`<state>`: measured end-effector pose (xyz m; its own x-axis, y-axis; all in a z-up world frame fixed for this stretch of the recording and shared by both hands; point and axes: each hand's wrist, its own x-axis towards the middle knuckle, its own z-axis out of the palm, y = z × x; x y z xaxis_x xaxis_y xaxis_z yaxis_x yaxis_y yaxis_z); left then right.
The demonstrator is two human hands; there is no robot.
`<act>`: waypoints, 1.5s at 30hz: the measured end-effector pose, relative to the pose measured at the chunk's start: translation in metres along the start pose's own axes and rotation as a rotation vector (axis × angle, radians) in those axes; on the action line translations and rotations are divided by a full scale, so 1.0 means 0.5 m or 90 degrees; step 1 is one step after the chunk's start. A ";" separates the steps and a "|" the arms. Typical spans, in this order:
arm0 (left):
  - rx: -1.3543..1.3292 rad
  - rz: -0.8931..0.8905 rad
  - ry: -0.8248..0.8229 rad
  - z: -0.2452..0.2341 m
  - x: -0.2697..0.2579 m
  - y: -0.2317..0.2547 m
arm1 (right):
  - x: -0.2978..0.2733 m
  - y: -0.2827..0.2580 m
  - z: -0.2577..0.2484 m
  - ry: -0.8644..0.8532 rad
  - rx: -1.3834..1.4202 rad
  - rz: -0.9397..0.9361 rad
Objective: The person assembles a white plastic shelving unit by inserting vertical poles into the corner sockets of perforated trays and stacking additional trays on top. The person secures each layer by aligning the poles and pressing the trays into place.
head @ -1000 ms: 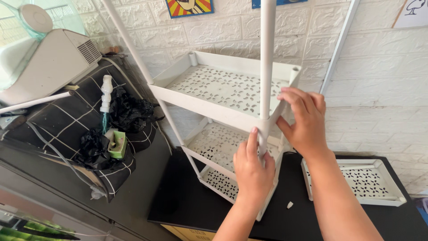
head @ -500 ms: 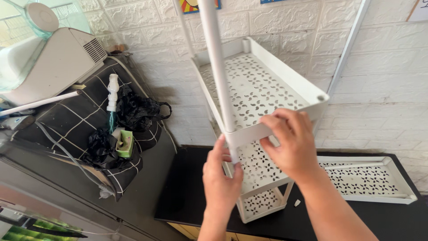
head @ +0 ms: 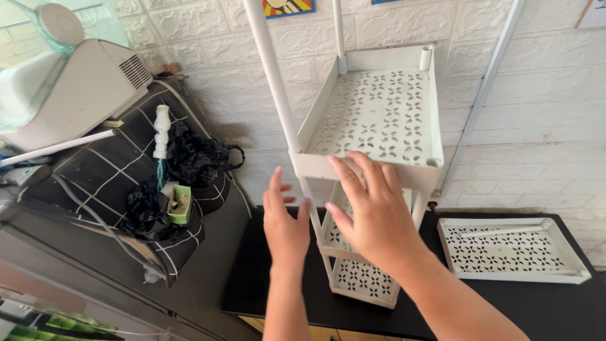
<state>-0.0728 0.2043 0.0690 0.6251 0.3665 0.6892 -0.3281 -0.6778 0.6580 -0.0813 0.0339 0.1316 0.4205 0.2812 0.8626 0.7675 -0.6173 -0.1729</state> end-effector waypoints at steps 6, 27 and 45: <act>-0.077 0.183 0.015 0.121 -0.106 0.020 | -0.085 0.082 -0.056 0.248 -0.001 0.146; -0.069 0.253 0.029 0.216 -0.139 0.138 | -0.168 0.145 0.015 0.179 0.524 0.370; -0.029 0.192 -0.014 0.027 -0.055 -0.017 | -0.164 0.109 0.062 0.166 0.232 0.224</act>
<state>-0.0778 0.1913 0.0405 0.5097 0.1386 0.8491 -0.5328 -0.7240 0.4381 -0.0589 0.0000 0.0366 0.5840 -0.1146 0.8036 0.7391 -0.3344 -0.5848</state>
